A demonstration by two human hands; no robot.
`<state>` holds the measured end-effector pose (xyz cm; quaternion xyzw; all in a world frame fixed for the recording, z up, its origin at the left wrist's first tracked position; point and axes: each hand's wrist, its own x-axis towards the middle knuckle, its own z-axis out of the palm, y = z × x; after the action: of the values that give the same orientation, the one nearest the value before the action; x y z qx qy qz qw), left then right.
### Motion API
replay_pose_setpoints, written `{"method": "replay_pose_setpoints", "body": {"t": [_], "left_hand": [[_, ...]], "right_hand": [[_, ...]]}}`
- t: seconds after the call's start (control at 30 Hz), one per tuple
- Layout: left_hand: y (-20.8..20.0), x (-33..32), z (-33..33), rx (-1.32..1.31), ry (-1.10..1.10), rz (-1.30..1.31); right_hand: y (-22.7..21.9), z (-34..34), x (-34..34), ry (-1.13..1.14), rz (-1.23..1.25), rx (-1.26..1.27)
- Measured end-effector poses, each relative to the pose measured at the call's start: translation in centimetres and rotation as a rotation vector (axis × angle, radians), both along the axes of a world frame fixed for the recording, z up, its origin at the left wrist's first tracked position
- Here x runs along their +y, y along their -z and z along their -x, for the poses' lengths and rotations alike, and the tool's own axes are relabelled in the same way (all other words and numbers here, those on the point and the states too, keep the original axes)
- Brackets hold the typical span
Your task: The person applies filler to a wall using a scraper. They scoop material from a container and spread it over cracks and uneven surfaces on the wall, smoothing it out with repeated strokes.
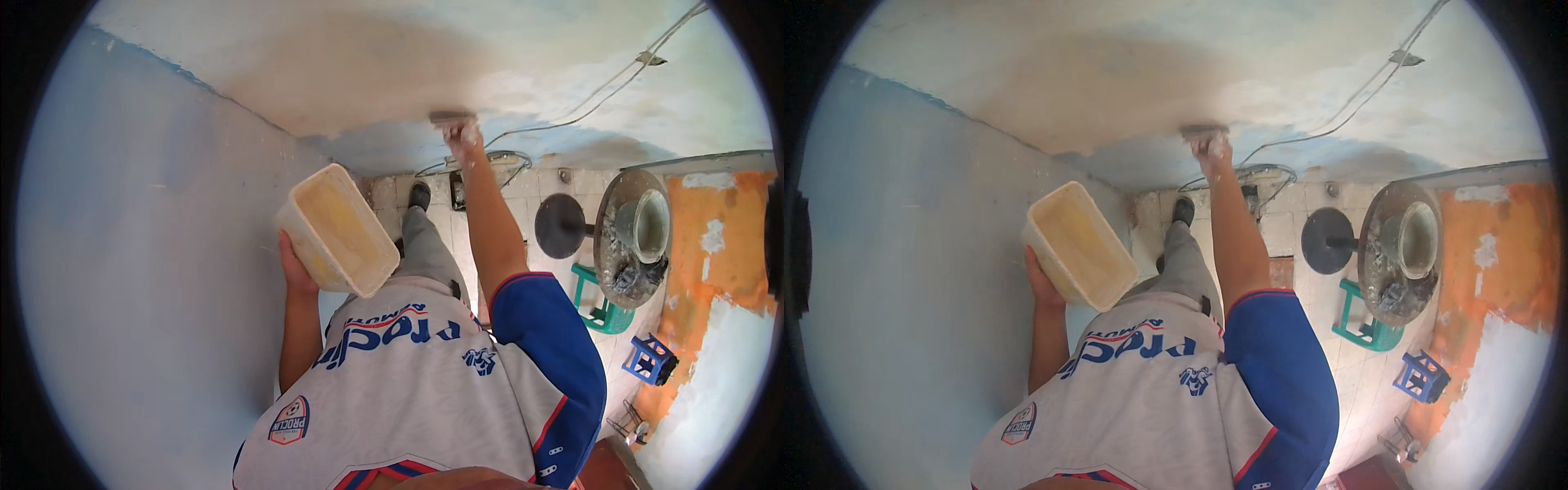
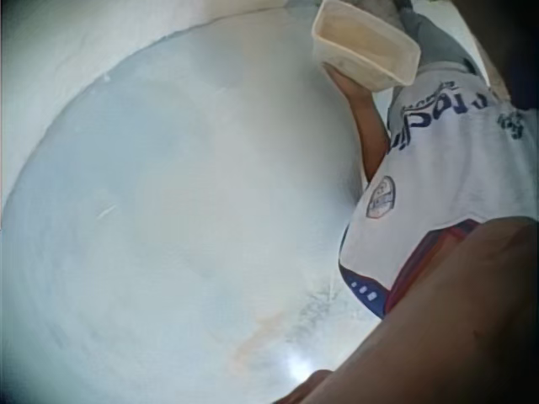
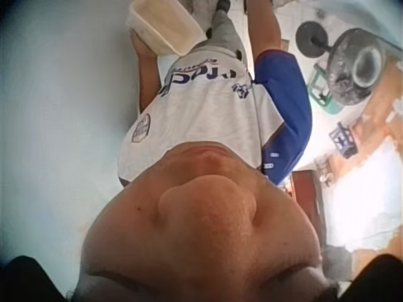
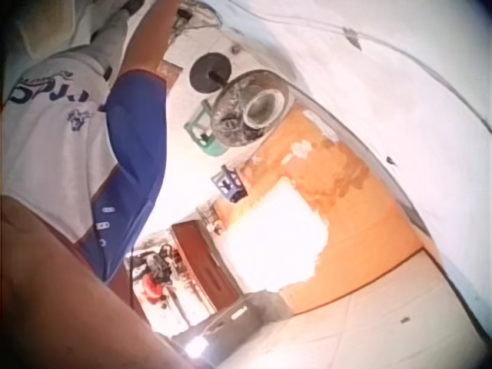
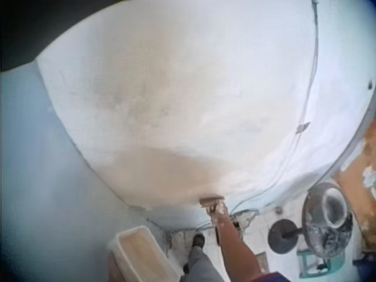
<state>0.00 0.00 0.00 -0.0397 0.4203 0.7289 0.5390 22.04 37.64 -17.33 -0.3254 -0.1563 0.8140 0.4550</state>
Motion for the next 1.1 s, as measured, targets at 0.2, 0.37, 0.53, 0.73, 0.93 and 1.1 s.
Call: {"method": "replay_pose_setpoints", "body": {"t": [0.2, 0.37, 0.53, 0.73, 0.93, 1.1], "left_hand": [[0.5, 3.2, 3.5, 0.113, -0.053, -0.044], [2.0, 2.9, 2.0, 0.048, -0.031, -0.087], [2.0, 2.3, 2.8, 0.012, 0.0, -0.057], [1.5, 2.4, 2.5, 0.042, -0.045, 0.001], [2.0, 2.2, 3.3, 0.028, 0.012, 0.022], [2.1, 1.3, 2.8, 0.062, -0.044, 0.037]], "right_hand": [[-2.5, 2.1, 2.4, 0.093, -0.11, 0.082], [2.3, 0.4, 1.4, -0.003, 0.005, -0.1], [-2.3, 1.6, 5.3, 0.059, -0.153, 0.187], [0.3, 0.1, -1.4, -0.029, 0.151, -0.191], [-1.7, 3.2, 5.6, 0.041, -0.194, 0.251], [-0.4, 0.4, -2.5, -0.104, -0.104, -0.025]]}}
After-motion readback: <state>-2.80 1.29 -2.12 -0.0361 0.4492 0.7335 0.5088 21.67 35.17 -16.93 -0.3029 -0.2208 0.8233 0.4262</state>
